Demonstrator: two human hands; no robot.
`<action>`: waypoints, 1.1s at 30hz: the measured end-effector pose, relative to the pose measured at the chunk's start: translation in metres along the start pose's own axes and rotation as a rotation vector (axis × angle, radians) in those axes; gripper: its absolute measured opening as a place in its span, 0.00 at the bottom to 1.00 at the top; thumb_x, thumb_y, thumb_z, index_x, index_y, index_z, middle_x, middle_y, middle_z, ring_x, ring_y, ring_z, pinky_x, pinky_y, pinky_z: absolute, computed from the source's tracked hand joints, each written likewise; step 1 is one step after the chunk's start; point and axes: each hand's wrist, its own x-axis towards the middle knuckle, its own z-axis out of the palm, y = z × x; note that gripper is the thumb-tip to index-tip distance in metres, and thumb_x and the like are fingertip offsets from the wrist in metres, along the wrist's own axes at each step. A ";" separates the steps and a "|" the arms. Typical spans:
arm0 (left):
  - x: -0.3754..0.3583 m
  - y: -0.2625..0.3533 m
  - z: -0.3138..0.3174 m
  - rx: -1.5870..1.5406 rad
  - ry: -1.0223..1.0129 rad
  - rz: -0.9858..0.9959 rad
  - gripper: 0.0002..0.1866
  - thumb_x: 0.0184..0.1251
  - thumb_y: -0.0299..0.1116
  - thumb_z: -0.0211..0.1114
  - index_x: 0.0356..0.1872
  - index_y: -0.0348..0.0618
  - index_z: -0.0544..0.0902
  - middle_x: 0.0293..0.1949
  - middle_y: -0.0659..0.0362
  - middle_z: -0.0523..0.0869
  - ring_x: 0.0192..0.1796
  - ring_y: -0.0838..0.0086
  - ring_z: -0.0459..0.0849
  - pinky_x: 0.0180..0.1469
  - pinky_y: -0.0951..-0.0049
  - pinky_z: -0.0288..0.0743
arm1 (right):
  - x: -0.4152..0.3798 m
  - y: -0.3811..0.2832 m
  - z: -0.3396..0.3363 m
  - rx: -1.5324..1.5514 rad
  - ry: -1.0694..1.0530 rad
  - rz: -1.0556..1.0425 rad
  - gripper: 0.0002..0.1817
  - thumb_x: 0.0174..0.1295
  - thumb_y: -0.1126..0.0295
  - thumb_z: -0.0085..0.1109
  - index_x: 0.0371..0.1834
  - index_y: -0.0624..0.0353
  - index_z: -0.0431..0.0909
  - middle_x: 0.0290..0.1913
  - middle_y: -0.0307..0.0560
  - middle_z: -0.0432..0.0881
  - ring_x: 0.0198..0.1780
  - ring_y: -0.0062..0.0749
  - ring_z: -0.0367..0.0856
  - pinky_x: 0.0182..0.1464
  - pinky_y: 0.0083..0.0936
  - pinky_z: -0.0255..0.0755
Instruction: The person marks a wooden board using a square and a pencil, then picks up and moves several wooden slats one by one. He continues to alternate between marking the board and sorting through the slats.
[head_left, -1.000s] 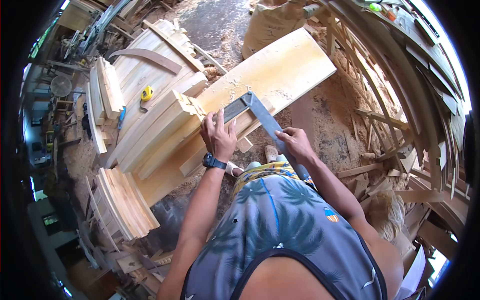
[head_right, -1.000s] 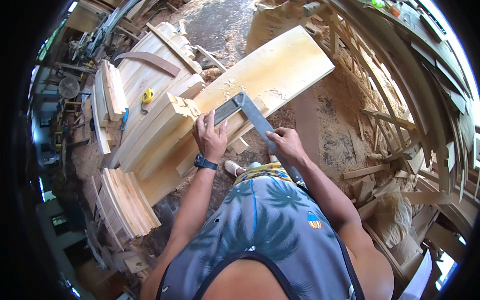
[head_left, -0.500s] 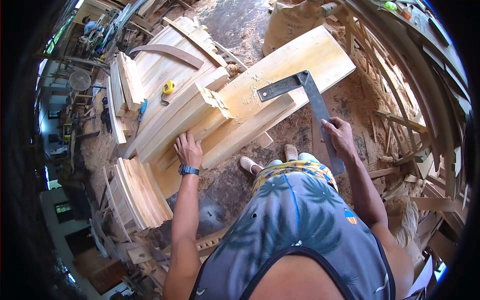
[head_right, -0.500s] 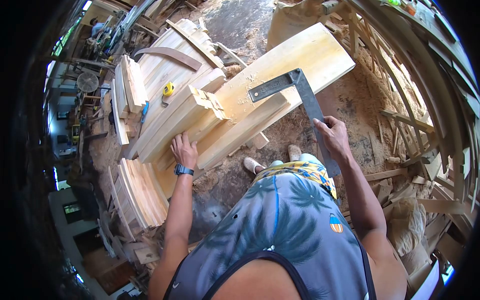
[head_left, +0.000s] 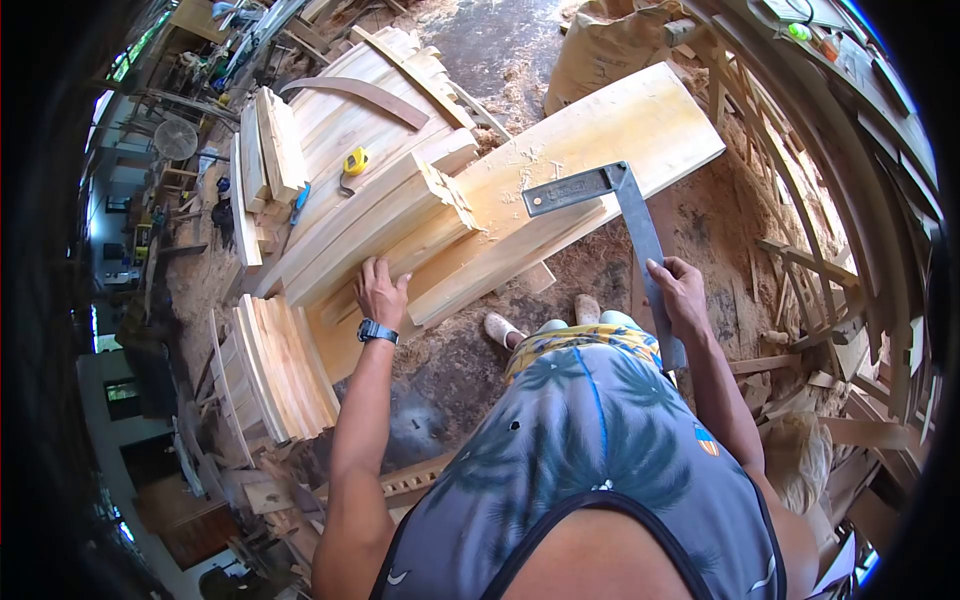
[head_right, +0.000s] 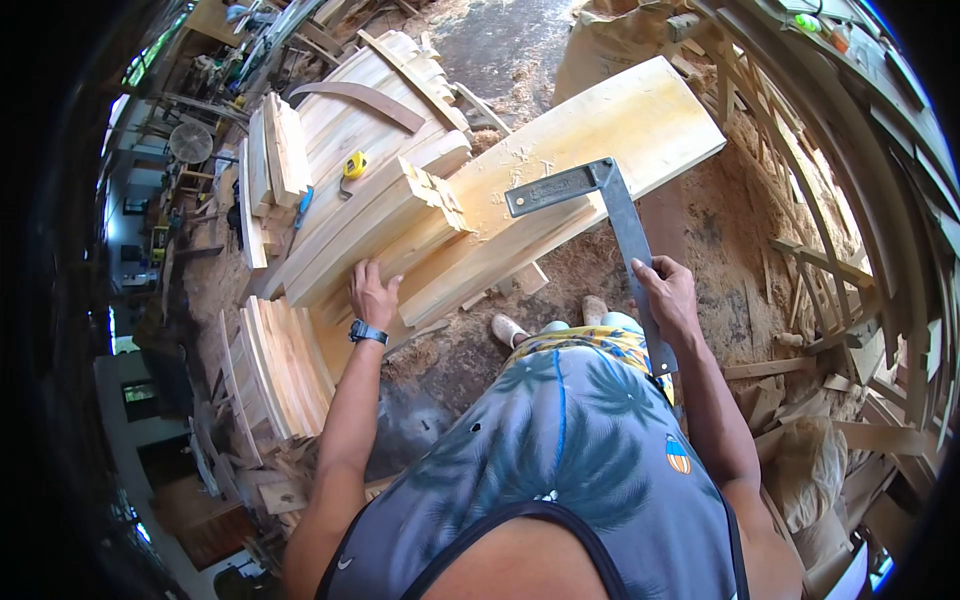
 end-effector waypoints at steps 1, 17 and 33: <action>-0.006 -0.001 0.000 0.071 0.024 -0.012 0.32 0.56 0.41 0.81 0.62 0.46 0.80 0.60 0.51 0.81 0.60 0.50 0.80 0.59 0.47 0.75 | 0.000 0.001 0.001 0.026 0.019 -0.032 0.20 0.70 0.58 0.70 0.45 0.68 0.84 0.30 0.42 0.83 0.26 0.22 0.81 0.27 0.24 0.78; -0.010 -0.064 -0.030 0.065 -0.092 0.002 0.27 0.54 0.32 0.76 0.57 0.44 0.82 0.57 0.51 0.81 0.63 0.51 0.76 0.65 0.45 0.71 | 0.006 0.022 0.002 0.133 -0.026 -0.042 0.16 0.71 0.60 0.70 0.43 0.65 0.82 0.30 0.38 0.81 0.24 0.21 0.80 0.26 0.22 0.77; -0.028 0.000 -0.063 -0.370 -0.131 0.127 0.29 0.55 0.30 0.75 0.60 0.37 0.79 0.52 0.46 0.82 0.57 0.46 0.79 0.64 0.50 0.72 | -0.002 -0.003 -0.006 0.047 0.120 -0.128 0.17 0.68 0.66 0.68 0.49 0.71 0.84 0.34 0.45 0.85 0.25 0.25 0.82 0.30 0.25 0.81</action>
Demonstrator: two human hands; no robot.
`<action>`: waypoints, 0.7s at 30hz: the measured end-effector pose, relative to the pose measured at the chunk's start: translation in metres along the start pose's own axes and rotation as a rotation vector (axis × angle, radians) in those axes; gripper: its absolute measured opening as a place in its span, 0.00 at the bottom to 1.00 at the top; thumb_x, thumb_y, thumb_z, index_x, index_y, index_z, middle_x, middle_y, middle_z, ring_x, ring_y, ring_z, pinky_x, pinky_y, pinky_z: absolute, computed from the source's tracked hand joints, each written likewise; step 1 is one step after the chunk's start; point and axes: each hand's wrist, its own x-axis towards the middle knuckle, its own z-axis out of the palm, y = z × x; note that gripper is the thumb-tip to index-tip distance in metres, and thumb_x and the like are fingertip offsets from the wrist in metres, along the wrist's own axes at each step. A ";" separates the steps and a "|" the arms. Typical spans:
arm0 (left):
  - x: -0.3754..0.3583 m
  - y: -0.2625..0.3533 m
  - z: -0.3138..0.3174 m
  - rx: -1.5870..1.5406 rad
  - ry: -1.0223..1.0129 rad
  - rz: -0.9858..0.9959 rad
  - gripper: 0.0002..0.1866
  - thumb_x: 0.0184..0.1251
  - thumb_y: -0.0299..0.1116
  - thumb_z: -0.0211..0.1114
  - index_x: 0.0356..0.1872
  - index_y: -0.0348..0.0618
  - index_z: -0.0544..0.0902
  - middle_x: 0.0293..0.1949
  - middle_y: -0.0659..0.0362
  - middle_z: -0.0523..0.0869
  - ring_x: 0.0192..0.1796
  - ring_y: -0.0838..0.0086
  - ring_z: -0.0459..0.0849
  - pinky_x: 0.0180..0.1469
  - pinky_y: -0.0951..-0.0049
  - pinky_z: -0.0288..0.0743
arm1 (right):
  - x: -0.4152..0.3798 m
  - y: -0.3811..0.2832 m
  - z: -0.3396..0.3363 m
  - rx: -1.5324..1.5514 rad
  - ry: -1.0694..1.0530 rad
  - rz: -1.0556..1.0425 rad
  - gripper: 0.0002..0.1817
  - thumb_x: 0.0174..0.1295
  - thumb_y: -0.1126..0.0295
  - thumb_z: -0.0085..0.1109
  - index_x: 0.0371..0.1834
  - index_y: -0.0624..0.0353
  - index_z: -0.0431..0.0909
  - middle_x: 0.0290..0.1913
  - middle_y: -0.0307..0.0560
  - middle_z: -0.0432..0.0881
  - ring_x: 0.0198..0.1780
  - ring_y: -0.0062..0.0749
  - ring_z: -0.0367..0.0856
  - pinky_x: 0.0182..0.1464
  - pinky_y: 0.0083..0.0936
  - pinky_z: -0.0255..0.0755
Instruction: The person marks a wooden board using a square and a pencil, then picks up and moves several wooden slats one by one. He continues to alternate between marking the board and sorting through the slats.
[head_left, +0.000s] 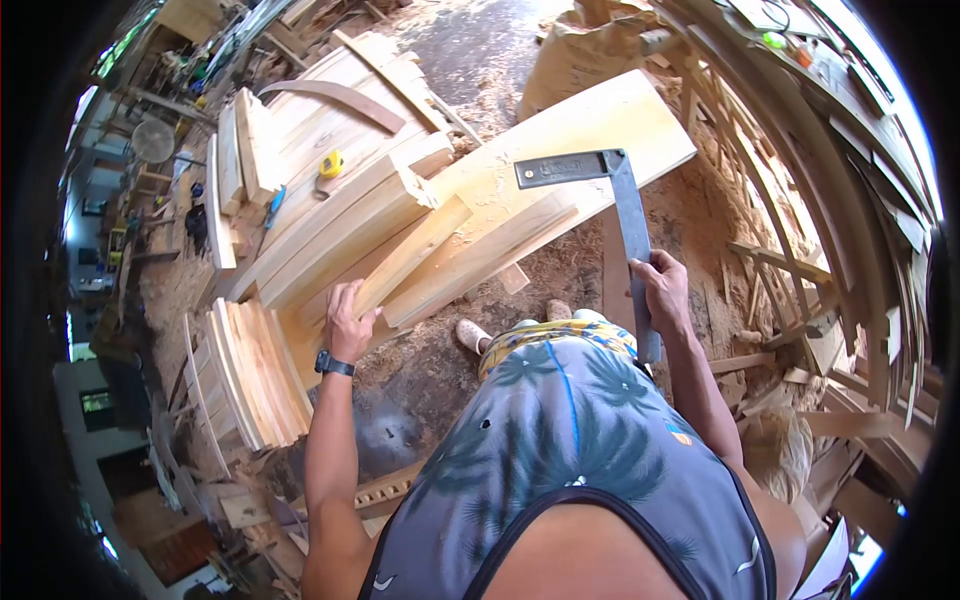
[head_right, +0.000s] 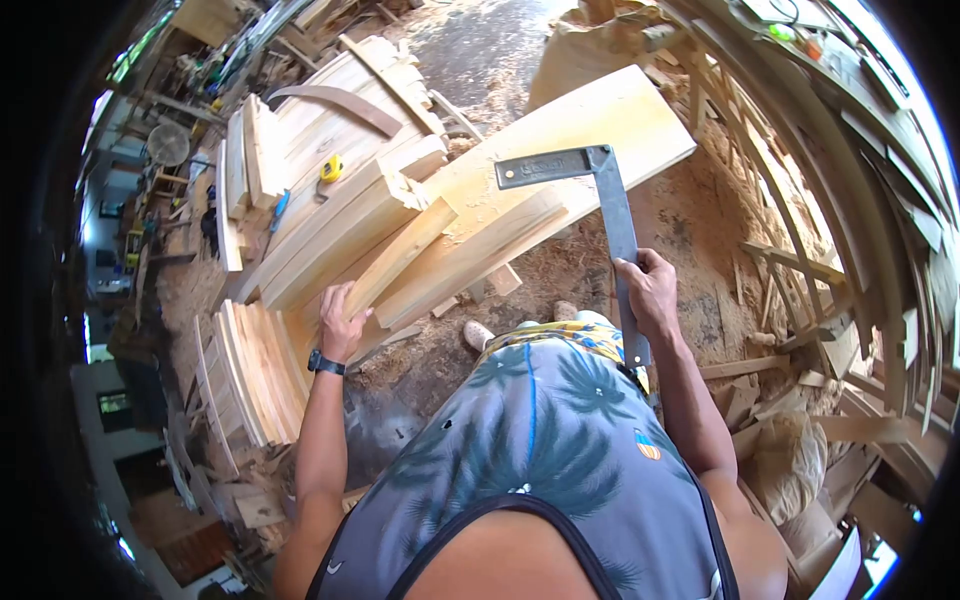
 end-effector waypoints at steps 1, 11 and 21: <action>0.003 0.010 0.003 -0.057 -0.009 0.003 0.29 0.55 0.31 0.75 0.60 0.38 0.81 0.51 0.47 0.82 0.57 0.48 0.80 0.64 0.51 0.72 | 0.000 -0.003 0.000 -0.031 0.004 -0.015 0.16 0.68 0.67 0.68 0.49 0.72 0.84 0.34 0.46 0.86 0.25 0.26 0.83 0.30 0.25 0.81; 0.043 0.109 0.077 -0.032 -0.044 0.077 0.30 0.55 0.34 0.78 0.61 0.43 0.82 0.54 0.51 0.82 0.59 0.54 0.79 0.64 0.52 0.70 | 0.000 -0.038 0.029 -0.136 -0.148 0.015 0.18 0.65 0.69 0.65 0.52 0.74 0.84 0.34 0.53 0.88 0.30 0.31 0.88 0.33 0.29 0.82; 0.119 0.131 0.116 -0.192 0.205 0.075 0.27 0.63 0.41 0.77 0.59 0.34 0.84 0.48 0.43 0.86 0.53 0.49 0.85 0.59 0.55 0.78 | 0.005 -0.026 0.061 -0.348 -0.311 0.016 0.18 0.62 0.67 0.62 0.48 0.71 0.87 0.32 0.57 0.90 0.32 0.36 0.92 0.42 0.34 0.85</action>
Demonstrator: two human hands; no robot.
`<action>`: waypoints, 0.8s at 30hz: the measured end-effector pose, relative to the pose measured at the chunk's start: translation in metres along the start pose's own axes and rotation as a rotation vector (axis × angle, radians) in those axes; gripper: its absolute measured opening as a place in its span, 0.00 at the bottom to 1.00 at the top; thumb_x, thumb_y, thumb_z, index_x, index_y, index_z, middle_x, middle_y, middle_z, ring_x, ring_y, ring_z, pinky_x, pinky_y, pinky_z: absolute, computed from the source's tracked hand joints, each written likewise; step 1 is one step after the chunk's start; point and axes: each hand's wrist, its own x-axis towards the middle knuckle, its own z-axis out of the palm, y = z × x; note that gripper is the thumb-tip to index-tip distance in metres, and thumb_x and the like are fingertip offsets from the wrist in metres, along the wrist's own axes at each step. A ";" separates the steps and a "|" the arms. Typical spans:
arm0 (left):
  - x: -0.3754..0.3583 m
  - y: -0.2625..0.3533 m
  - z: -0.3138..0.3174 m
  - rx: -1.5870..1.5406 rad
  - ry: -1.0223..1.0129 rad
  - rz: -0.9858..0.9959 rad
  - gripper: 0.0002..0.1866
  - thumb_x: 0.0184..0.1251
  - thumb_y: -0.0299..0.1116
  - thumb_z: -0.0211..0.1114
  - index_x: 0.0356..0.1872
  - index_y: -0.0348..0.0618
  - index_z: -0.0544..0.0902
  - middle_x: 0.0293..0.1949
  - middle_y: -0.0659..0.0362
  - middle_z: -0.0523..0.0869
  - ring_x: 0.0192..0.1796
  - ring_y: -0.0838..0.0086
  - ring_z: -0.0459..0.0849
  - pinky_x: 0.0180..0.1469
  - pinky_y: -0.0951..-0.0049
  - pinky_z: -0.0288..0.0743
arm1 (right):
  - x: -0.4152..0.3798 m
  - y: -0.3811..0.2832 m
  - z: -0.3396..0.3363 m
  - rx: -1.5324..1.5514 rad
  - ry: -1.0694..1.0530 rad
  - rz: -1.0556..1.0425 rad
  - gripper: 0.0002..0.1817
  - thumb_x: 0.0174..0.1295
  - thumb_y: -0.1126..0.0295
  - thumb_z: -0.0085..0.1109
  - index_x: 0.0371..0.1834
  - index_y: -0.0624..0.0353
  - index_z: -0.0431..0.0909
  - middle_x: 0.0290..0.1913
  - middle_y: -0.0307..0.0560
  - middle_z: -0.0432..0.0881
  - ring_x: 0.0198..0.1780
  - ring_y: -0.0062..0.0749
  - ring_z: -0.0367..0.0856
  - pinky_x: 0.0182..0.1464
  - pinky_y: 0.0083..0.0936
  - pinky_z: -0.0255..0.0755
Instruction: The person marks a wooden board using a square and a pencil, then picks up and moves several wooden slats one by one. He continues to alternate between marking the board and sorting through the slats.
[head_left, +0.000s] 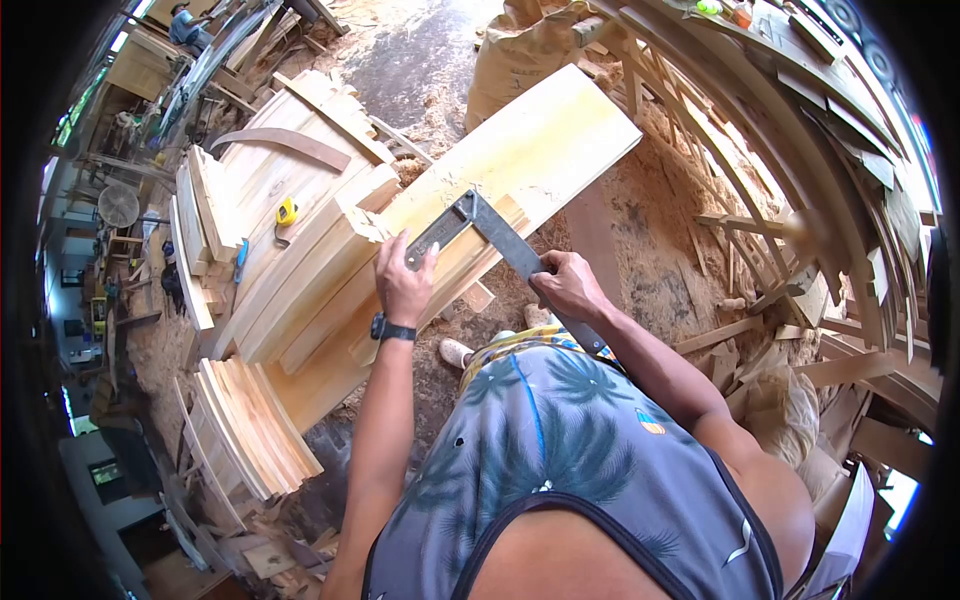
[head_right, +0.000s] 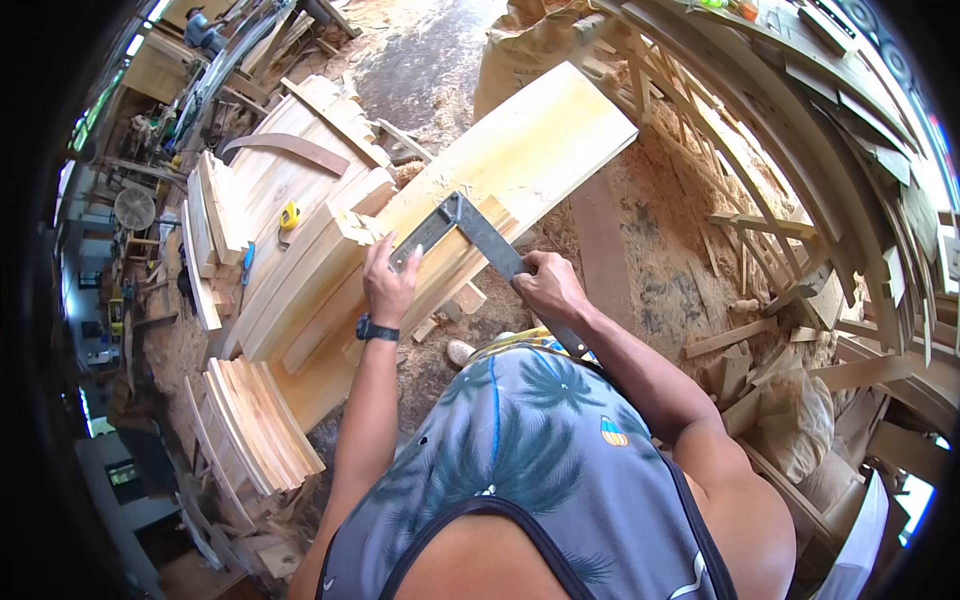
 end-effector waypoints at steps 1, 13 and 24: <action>0.004 0.005 0.008 -0.003 -0.057 -0.036 0.28 0.65 0.44 0.76 0.60 0.35 0.85 0.47 0.43 0.87 0.53 0.48 0.85 0.58 0.55 0.79 | -0.002 -0.001 0.001 -0.002 -0.001 0.010 0.18 0.63 0.67 0.62 0.48 0.71 0.87 0.32 0.58 0.90 0.32 0.36 0.92 0.42 0.34 0.85; 0.001 0.007 0.042 0.197 -0.051 0.050 0.30 0.70 0.56 0.72 0.64 0.46 0.87 0.34 0.48 0.81 0.41 0.52 0.81 0.48 0.53 0.76 | 0.017 0.015 -0.025 -0.005 0.154 -0.072 0.19 0.69 0.66 0.54 0.53 0.64 0.88 0.41 0.63 0.91 0.46 0.50 0.92 0.54 0.40 0.83; 0.002 0.008 0.043 0.186 -0.103 -0.020 0.32 0.70 0.61 0.68 0.62 0.46 0.88 0.38 0.50 0.81 0.45 0.53 0.81 0.51 0.52 0.76 | 0.058 -0.030 -0.028 -0.392 0.176 -0.334 0.22 0.68 0.67 0.52 0.62 0.48 0.87 0.36 0.60 0.90 0.37 0.49 0.91 0.46 0.42 0.84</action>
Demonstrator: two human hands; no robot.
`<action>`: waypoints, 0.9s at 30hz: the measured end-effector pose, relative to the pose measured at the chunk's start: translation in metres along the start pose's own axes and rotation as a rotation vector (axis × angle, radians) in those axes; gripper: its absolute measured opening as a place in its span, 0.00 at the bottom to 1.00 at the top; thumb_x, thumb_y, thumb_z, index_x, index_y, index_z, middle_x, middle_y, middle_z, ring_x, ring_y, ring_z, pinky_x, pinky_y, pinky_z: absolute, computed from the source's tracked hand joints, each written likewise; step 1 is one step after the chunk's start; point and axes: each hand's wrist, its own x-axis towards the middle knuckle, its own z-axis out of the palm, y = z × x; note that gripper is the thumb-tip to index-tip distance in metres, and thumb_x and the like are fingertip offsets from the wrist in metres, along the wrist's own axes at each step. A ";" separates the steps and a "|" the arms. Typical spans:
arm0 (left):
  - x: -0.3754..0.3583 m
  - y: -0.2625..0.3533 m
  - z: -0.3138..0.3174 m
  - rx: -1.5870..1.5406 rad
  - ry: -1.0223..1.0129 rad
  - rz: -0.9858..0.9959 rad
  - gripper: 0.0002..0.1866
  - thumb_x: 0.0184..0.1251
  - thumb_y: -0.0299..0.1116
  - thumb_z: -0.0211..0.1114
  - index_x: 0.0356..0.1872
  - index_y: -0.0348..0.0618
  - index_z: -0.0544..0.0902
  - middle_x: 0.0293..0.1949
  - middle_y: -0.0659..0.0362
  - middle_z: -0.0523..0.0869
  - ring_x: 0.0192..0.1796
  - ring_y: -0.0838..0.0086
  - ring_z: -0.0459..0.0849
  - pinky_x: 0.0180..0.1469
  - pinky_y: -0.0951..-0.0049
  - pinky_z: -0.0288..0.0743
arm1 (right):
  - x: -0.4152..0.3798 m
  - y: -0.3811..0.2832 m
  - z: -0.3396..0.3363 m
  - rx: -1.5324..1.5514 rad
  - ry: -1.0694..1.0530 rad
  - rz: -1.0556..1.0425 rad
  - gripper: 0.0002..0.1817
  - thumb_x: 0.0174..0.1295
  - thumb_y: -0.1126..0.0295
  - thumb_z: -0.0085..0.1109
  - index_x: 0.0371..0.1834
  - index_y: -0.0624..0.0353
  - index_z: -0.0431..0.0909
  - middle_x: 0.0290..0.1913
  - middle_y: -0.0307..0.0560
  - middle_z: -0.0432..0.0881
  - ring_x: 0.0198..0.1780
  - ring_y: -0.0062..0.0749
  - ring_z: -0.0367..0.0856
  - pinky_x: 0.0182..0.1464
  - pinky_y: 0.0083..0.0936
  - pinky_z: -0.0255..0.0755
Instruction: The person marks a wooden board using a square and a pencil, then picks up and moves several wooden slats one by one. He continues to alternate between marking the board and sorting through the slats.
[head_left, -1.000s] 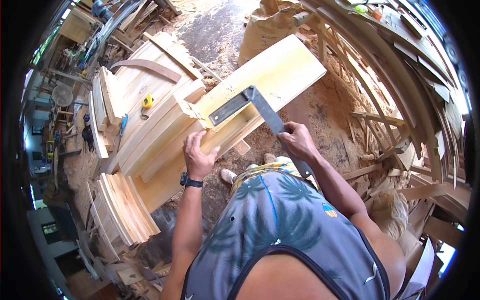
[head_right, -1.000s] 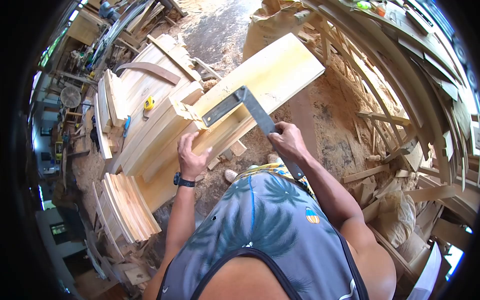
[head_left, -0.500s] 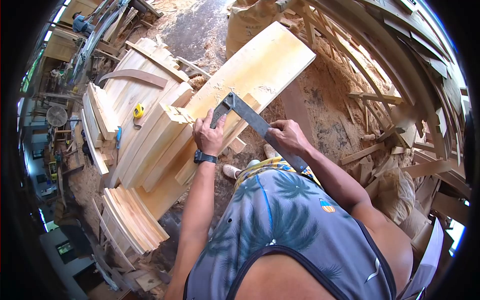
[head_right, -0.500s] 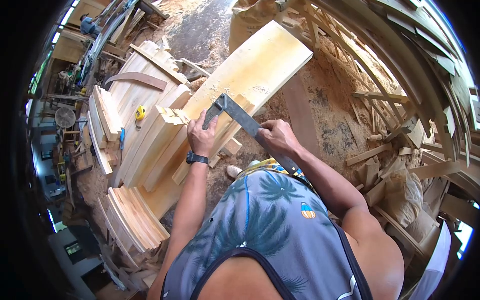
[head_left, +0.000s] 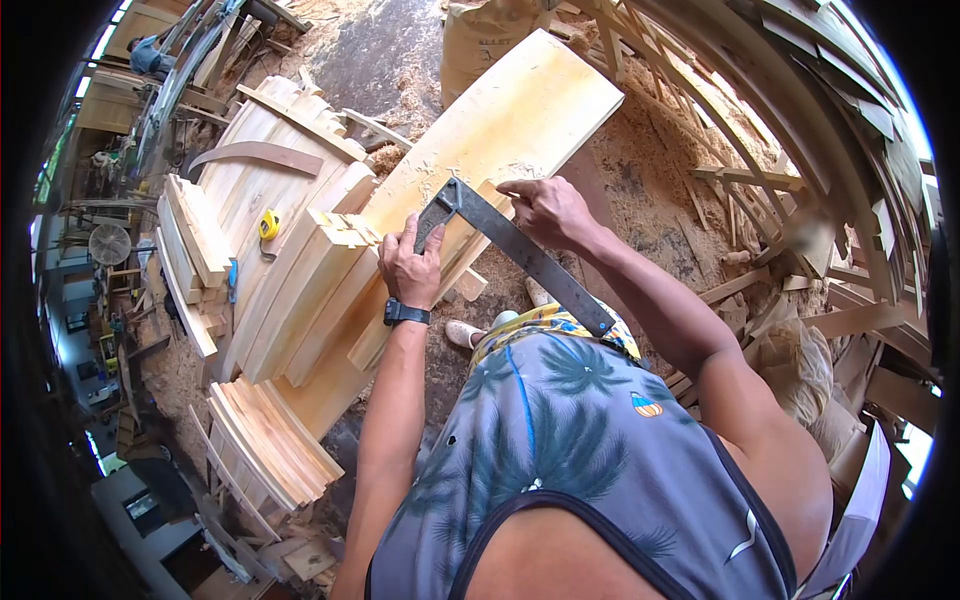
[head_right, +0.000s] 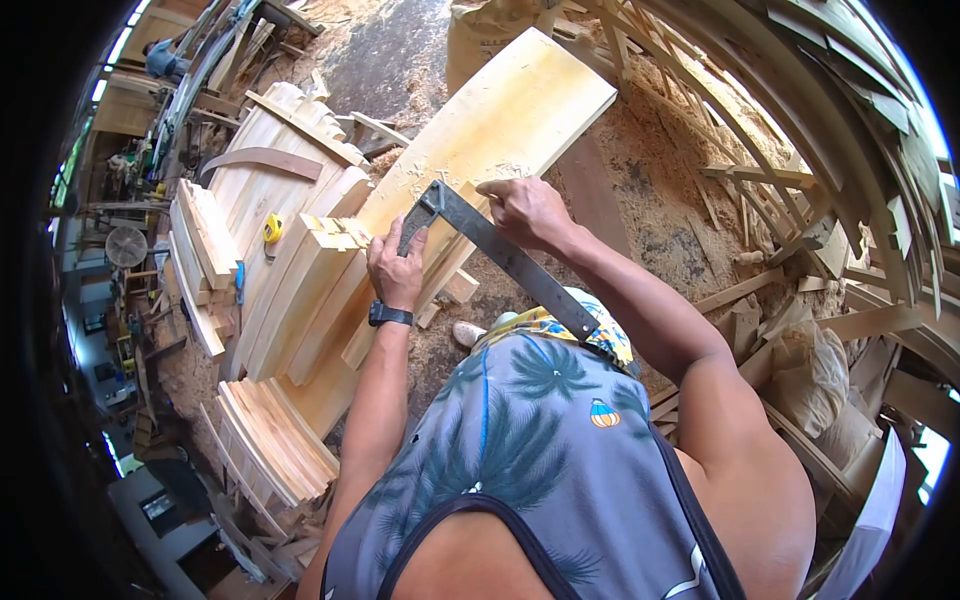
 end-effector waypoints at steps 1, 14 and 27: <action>0.000 0.001 0.000 0.000 0.001 0.000 0.32 0.70 0.61 0.68 0.62 0.46 0.88 0.38 0.50 0.81 0.45 0.53 0.81 0.51 0.52 0.76 | 0.007 0.000 0.005 -0.043 0.007 -0.069 0.21 0.68 0.67 0.52 0.61 0.48 0.88 0.37 0.60 0.90 0.39 0.52 0.91 0.48 0.44 0.84; -0.001 0.003 -0.003 -0.002 0.007 -0.001 0.31 0.70 0.58 0.70 0.62 0.42 0.87 0.36 0.47 0.82 0.44 0.51 0.82 0.50 0.52 0.76 | 0.019 -0.019 -0.025 -0.418 -0.395 -0.101 0.11 0.54 0.71 0.52 0.27 0.58 0.87 0.28 0.63 0.87 0.34 0.57 0.89 0.40 0.50 0.82; -0.027 -0.027 -0.047 -0.153 0.176 -0.085 0.20 0.74 0.41 0.69 0.55 0.35 0.88 0.51 0.44 0.86 0.56 0.49 0.83 0.60 0.55 0.77 | -0.079 0.009 0.021 0.787 -0.218 0.495 0.21 0.74 0.61 0.65 0.53 0.72 0.84 0.37 0.49 0.87 0.33 0.27 0.87 0.34 0.27 0.81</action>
